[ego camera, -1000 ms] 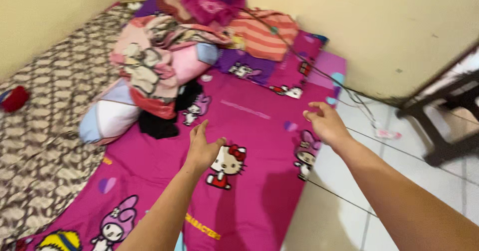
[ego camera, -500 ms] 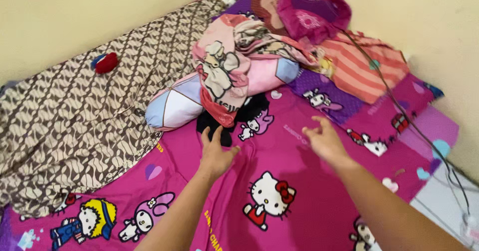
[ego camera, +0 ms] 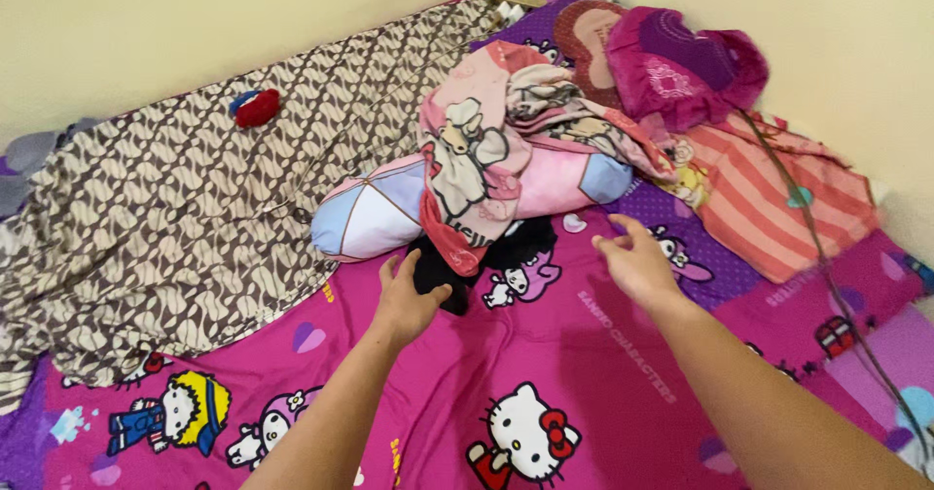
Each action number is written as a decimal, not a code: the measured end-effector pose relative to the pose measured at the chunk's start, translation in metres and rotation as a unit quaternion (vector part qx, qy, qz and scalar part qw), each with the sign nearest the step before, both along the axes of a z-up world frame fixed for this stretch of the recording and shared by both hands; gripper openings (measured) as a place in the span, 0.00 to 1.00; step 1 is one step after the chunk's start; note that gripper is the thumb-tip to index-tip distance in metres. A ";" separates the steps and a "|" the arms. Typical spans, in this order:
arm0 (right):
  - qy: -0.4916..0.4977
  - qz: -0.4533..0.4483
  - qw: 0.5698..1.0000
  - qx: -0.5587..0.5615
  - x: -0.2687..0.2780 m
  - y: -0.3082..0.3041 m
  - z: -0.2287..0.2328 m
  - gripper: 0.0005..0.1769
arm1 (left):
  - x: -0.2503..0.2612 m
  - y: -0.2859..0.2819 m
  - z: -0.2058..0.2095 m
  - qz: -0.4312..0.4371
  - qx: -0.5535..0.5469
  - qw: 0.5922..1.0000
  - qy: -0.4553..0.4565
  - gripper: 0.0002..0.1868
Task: The person tidies a bedroom by folding and stacking various textiles and removing items from the bed. They fold a pink towel, a striped towel, a quilt, and a pillowcase, then place them aside. They also remove a power strip, a bottle, and a small red toy from the bed, and finally remove the bedsheet.
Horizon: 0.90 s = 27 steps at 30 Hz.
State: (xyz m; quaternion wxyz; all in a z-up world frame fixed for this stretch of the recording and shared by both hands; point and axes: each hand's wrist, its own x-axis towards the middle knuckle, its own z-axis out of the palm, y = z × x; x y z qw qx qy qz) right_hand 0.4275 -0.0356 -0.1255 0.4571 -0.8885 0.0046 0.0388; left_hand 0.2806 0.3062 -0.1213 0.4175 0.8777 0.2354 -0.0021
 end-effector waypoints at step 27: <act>-0.096 0.013 0.995 -0.010 0.226 0.124 -0.147 0.56 | 0.214 0.149 -0.139 0.028 0.017 0.999 0.021 0.54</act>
